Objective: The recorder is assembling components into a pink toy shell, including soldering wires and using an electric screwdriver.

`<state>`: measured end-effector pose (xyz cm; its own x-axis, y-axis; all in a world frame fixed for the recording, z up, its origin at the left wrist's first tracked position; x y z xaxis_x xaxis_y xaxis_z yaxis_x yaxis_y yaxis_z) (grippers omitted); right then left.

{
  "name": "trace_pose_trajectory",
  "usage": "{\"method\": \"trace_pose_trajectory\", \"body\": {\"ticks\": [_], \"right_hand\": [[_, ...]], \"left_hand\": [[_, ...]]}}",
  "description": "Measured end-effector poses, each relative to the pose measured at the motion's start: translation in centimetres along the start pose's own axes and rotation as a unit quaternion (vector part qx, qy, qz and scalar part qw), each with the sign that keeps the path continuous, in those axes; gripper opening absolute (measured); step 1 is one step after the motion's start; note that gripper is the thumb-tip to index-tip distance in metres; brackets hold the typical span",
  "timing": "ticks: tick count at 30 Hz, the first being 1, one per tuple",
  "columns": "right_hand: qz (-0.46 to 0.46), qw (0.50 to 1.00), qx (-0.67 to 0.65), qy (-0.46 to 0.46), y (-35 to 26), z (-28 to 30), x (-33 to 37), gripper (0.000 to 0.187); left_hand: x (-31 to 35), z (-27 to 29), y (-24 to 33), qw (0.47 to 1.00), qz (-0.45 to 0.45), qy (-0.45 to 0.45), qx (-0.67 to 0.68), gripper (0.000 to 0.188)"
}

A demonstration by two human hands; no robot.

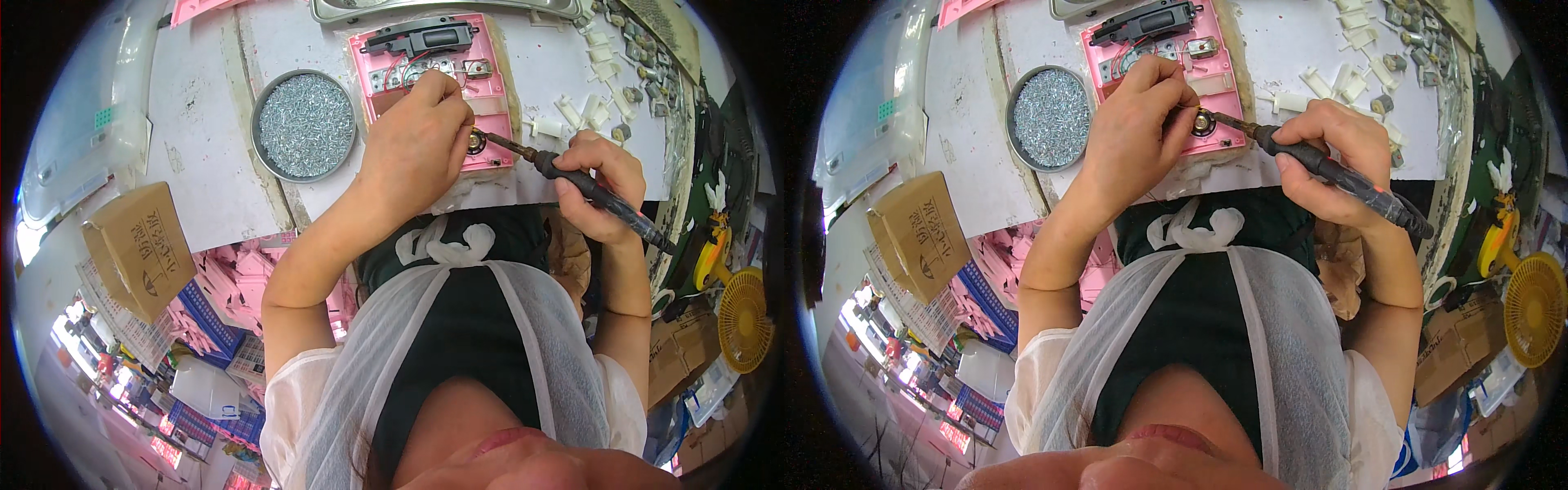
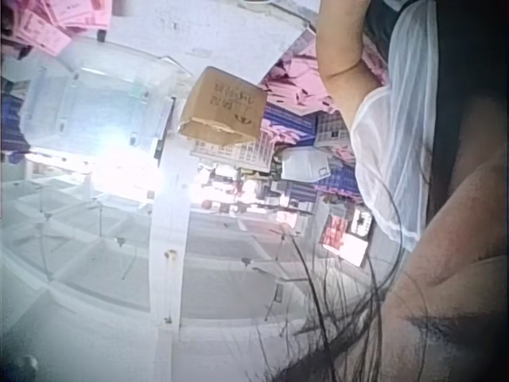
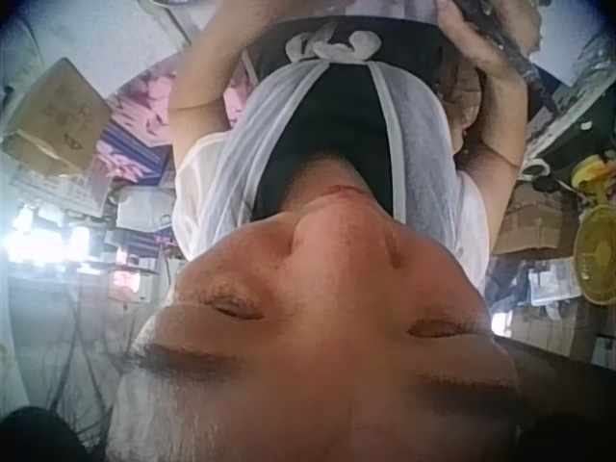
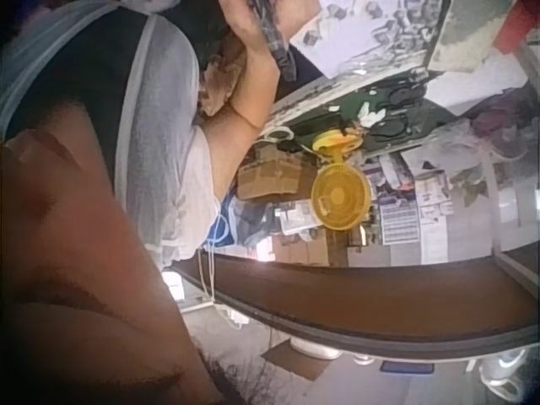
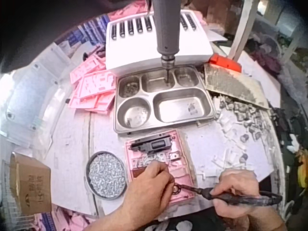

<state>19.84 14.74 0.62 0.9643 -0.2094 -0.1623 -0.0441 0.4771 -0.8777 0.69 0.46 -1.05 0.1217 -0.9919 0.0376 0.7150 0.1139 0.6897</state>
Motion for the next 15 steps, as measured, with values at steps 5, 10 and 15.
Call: {"method": "trace_pose_trajectory", "body": {"ticks": [5,10,15], "right_hand": [[-0.015,0.999,-0.025,0.027,0.2,0.6,1.0,0.020],[0.003,0.998,-0.041,0.056,0.0,1.3,1.7,0.019],[0.016,0.999,-0.036,0.034,-0.1,0.9,1.6,0.018]], "left_hand": [[0.0,-0.1,-0.1,1.000,0.003,0.003,0.001,0.008],[0.4,-0.1,-0.2,1.000,-0.010,0.017,-0.003,0.010],[0.6,-0.3,-0.2,0.999,-0.038,0.025,-0.022,0.015]]}}
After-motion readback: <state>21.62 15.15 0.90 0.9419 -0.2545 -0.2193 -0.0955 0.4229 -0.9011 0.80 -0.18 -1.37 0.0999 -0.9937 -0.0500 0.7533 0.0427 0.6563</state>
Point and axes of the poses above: each hand's wrist, its own x-axis away from the middle knuckle, its own z-axis out of the back of the hand, y = z × x, the point moved 2 cm from there along -x, towards the middle knuckle, and after that the axes turned 14 degrees about -y, right-handed, at the moved point
